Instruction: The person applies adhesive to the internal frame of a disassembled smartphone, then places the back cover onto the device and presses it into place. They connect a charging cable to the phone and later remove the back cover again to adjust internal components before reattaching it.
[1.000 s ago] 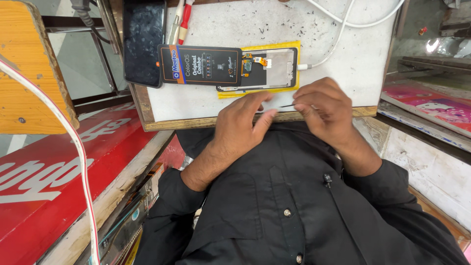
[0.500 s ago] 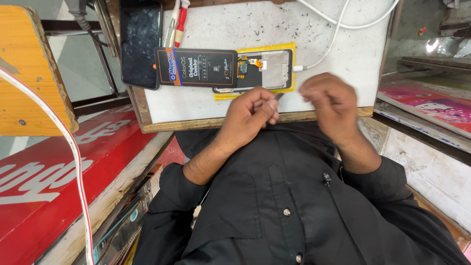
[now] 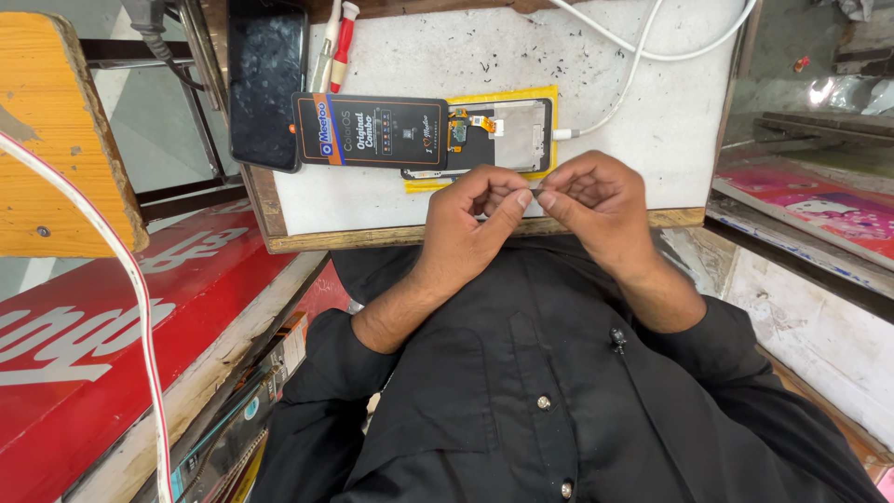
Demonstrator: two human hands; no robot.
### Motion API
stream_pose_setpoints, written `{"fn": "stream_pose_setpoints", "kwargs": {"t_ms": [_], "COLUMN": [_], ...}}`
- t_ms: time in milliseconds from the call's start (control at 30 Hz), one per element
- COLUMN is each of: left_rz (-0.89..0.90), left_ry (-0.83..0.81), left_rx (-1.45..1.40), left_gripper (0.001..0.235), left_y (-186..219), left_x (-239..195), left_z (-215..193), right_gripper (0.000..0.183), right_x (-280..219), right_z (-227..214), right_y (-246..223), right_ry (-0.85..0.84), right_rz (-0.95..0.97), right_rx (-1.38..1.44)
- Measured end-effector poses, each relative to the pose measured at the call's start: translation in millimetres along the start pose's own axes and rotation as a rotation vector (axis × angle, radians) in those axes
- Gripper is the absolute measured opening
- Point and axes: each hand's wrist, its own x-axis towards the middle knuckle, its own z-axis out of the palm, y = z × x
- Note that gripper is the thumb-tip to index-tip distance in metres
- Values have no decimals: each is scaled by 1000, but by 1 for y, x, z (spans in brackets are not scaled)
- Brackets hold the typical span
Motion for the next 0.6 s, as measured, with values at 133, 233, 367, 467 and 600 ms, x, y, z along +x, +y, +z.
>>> {"fn": "stream_pose_setpoints", "kwargs": {"t_ms": [133, 233, 367, 467, 600], "left_rz": [0, 16, 56, 154, 299], "left_ry": [-7, 15, 162, 260, 360], "left_rx": [-192, -290, 20, 352, 637], "left_gripper": [17, 17, 18, 18, 16], "left_y": [2, 2, 5, 9, 7], "left_x": [2, 4, 9, 18, 31], "left_z": [6, 10, 6, 3, 14], "right_gripper": [24, 23, 24, 50, 90], "right_x": [-5, -7, 3, 19, 47], "right_z": [15, 19, 9, -17, -37], "right_y": [11, 14, 5, -18, -28], "right_ry": [94, 74, 99, 129, -107], "right_rz": [26, 45, -205, -482, -479], "right_rx": [286, 258, -228, -977, -1258]}}
